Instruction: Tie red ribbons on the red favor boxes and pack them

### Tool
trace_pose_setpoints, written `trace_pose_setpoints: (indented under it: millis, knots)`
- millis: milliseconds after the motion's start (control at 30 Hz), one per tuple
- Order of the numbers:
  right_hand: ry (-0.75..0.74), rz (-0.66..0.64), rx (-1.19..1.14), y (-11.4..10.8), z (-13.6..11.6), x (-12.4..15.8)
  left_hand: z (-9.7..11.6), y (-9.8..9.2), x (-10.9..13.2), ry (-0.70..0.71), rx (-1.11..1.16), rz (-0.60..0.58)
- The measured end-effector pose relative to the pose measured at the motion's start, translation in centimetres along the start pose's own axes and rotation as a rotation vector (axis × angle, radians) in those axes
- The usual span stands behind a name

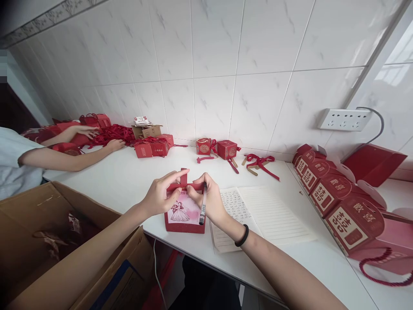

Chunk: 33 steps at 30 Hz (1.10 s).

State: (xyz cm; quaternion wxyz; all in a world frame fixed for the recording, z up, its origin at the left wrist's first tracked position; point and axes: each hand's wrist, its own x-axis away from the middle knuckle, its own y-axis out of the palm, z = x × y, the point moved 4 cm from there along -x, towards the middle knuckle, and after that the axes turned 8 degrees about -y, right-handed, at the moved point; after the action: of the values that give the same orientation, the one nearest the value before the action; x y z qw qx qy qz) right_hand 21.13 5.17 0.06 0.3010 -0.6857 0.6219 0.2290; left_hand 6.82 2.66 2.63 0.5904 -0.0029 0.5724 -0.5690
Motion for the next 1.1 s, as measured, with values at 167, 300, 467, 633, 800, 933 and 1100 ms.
trace_pose_setpoints:
  millis: [167, 300, 467, 633, 800, 933, 1100]
  knots:
    - [0.004, -0.009, -0.016, 0.1, 0.1, -0.1, -0.1, 0.0, -0.1, -0.033, 0.025, -0.006]
    - [0.023, -0.026, -0.022, 0.1, 0.5, -0.2, -0.1, -0.1, -0.1, -0.040, 0.058, -0.012]
    - [0.031, -0.054, -0.030, 0.1, 0.6, 0.0, -0.3, -0.1, -0.1, -0.043, 0.100, -0.023]
    - [-0.005, -0.017, -0.049, 0.0, 0.5, 0.3, -0.4, 0.0, 0.0, -0.039, 0.049, -0.079]
    - [-0.016, -0.019, -0.044, 0.0, 0.5, 0.3, -0.9, 0.0, 0.3, -0.096, 0.194, -0.104]
    - [-0.024, -0.013, -0.060, 0.0, 0.3, 0.3, -2.3, -0.5, 2.2, -0.235, 0.455, -0.115]
    - [-0.015, 0.008, -0.070, 0.2, -0.1, 1.0, -4.5, -0.1, 5.4, -0.613, 0.538, -0.392]
